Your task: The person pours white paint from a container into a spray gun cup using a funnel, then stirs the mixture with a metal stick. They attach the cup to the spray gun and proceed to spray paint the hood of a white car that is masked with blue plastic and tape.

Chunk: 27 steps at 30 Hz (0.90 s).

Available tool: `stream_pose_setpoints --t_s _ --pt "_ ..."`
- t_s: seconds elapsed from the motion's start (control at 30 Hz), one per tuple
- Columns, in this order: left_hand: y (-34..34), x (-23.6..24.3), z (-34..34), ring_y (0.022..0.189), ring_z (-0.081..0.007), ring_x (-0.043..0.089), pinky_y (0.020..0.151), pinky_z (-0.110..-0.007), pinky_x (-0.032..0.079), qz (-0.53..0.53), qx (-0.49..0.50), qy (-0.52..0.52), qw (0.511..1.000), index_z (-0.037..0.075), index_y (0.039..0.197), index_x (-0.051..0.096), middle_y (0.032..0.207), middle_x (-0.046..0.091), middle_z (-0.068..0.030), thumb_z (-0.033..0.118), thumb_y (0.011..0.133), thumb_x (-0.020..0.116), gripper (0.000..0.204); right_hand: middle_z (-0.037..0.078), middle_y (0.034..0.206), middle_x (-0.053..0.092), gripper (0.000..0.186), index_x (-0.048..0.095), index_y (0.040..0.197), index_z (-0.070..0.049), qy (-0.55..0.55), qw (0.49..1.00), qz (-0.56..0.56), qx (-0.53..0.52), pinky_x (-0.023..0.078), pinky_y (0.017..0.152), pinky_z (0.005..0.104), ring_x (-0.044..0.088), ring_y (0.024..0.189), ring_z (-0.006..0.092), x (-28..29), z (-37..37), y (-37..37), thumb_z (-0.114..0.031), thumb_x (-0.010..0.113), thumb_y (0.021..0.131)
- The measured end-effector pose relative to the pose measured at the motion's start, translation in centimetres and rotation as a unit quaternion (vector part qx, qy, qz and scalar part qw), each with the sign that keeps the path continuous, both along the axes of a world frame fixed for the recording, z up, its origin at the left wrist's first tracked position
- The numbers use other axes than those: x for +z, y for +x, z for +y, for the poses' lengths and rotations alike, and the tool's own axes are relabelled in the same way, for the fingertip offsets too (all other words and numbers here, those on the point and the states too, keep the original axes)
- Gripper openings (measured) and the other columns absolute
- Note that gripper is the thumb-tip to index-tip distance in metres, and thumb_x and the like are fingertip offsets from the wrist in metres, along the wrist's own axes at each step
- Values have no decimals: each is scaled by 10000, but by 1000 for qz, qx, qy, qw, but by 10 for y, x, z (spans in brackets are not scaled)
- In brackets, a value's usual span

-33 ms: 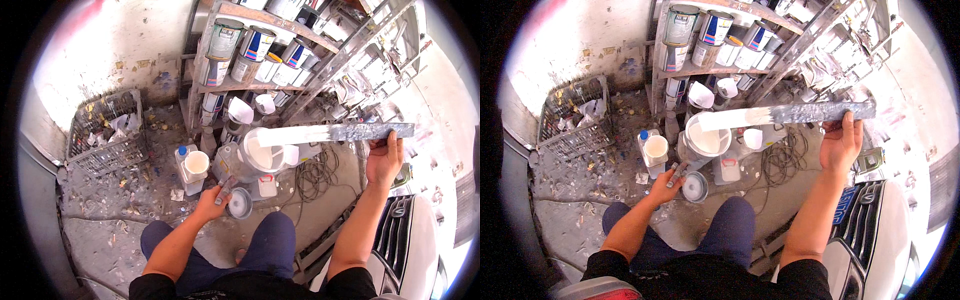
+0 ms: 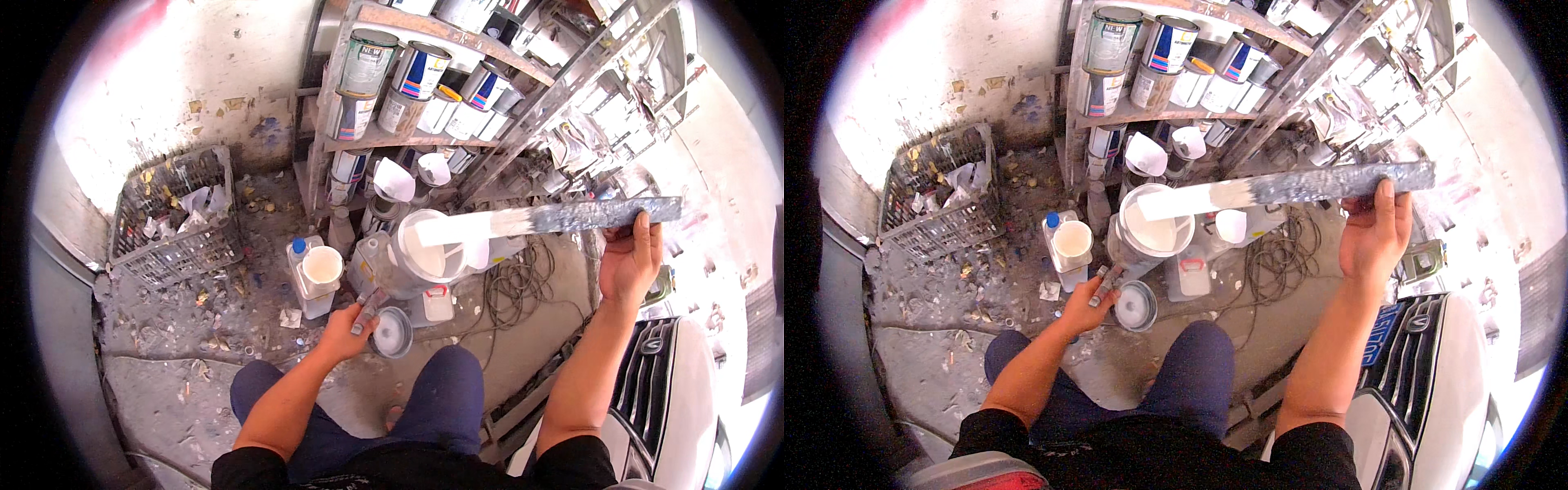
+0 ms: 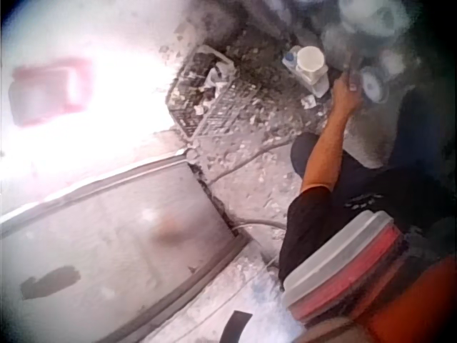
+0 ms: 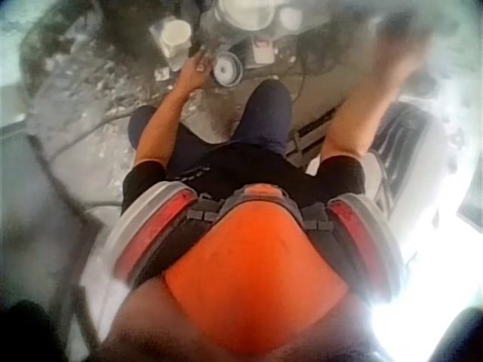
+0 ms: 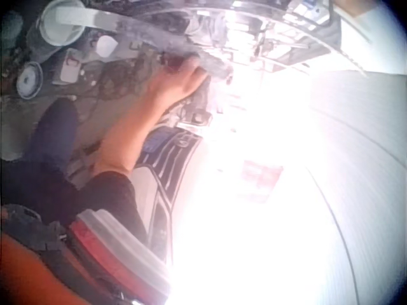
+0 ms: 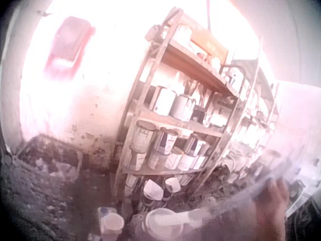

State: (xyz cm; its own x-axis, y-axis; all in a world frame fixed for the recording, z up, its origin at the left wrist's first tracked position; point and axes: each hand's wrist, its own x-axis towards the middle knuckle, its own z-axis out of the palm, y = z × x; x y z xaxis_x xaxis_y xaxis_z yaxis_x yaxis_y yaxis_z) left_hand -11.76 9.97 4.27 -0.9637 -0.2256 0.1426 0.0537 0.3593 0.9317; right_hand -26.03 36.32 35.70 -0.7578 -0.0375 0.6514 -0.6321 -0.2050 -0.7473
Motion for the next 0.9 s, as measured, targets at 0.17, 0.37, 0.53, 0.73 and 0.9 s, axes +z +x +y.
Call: stream_pose_setpoints --t_s 0.17,0.37,0.53,0.73,0.9 --pt "3 -10 -8 801 -291 581 722 -383 443 -100 -34 30 994 64 1023 615 833 633 -151 286 838 650 292 61 889 583 169 497 1057 -5 179 982 66 10 454 684 289 548 761 135 2 -57 35 -132 481 946" --pt "6 -15 -9 643 -314 582 615 -385 450 -18 -36 41 998 -13 920 586 701 596 -198 278 833 647 309 79 898 594 218 527 1065 19 467 870 139 78 465 743 291 567 809 152 -8 -93 49 -141 547 919" --pt "5 -42 -21 832 -226 562 768 -350 437 -134 -60 9 989 40 969 623 860 630 -112 304 824 680 307 86 911 608 216 517 1034 28 459 876 126 85 464 754 281 579 828 149 1 -83 35 -159 533 927" --pt "5 -56 -15 656 -226 585 619 -361 449 -2 -33 68 997 -12 883 591 695 598 -172 246 827 665 275 112 734 574 163 529 907 -7 410 902 123 65 453 596 328 563 642 214 -18 -123 17 -147 605 877" --pt "4 -69 -23 749 -151 572 701 -318 459 -81 -69 95 990 12 929 610 782 625 -79 221 831 677 241 136 873 629 168 578 986 -28 483 838 193 167 491 700 346 629 788 302 -11 -108 23 -107 619 844"
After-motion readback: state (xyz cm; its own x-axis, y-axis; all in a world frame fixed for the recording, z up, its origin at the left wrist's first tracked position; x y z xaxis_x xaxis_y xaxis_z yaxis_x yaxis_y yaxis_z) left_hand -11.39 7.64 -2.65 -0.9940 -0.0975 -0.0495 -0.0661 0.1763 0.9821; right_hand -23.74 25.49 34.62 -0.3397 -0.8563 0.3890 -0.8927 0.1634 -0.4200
